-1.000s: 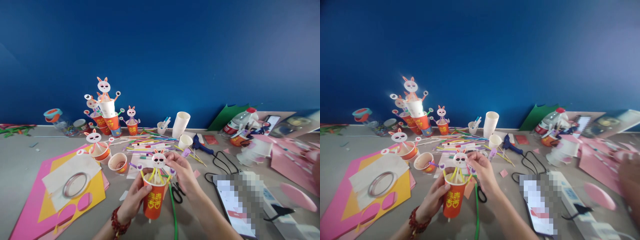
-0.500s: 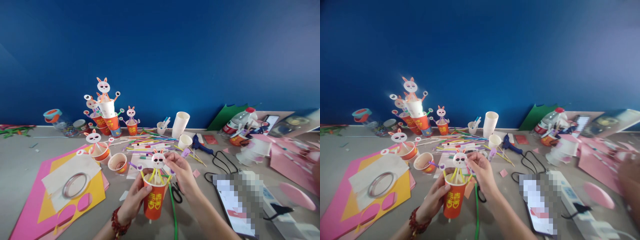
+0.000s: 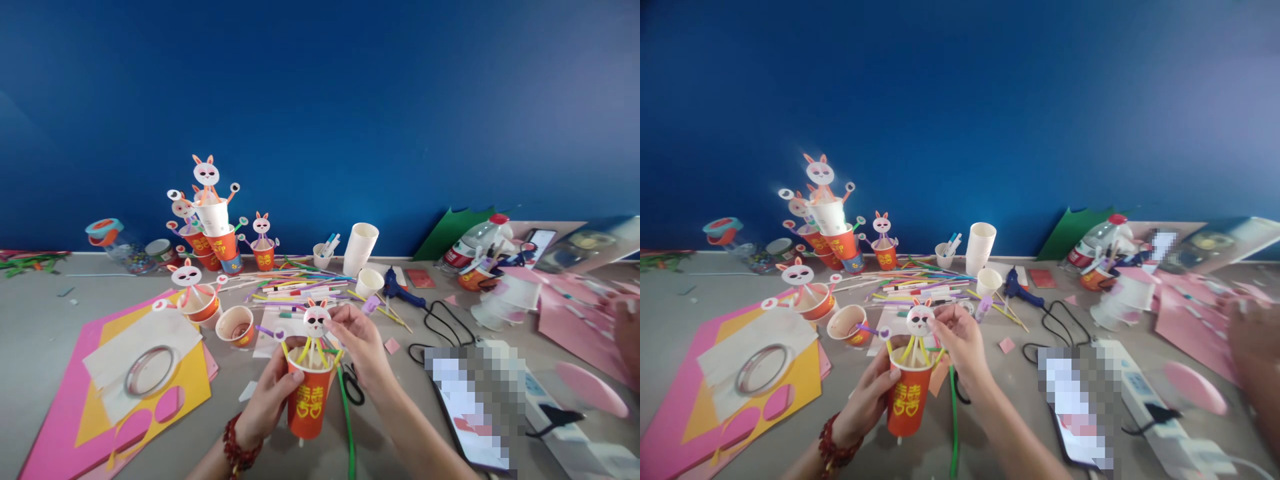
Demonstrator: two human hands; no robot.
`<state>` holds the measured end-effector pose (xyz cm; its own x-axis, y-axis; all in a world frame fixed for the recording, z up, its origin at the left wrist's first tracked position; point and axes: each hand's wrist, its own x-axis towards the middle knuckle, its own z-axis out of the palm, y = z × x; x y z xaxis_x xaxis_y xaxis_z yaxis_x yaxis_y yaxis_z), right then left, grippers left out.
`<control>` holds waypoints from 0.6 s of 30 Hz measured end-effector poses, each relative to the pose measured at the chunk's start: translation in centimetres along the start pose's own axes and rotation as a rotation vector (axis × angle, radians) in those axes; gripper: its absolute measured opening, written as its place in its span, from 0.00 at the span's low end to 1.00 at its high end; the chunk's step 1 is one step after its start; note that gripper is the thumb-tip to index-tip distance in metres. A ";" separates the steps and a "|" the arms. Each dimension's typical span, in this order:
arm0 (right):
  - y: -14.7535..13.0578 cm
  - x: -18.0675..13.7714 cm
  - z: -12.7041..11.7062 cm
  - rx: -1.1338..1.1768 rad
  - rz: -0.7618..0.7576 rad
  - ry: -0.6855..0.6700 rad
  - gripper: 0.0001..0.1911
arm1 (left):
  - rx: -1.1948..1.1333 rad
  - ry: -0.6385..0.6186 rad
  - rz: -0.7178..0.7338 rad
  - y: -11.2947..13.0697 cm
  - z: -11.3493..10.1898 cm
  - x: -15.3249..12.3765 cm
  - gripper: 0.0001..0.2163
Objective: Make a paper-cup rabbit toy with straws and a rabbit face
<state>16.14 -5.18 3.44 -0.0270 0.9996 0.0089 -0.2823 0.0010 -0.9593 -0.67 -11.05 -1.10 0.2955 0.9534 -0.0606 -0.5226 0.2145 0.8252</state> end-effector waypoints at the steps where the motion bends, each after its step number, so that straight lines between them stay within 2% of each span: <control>1: 0.0 0.0 0.0 0.001 0.003 0.000 0.15 | -0.006 -0.005 -0.002 0.0 0.0 0.0 0.17; 18: 1.2 -0.3 0.1 -0.122 -0.146 0.029 0.12 | -0.049 0.027 -0.025 -0.3 -0.1 -0.2 0.17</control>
<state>15.72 -5.46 2.35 0.0339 0.9890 0.1440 -0.1626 0.1476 -0.9756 -0.66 -11.30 -1.34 0.2879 0.9528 -0.0964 -0.5543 0.2479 0.7945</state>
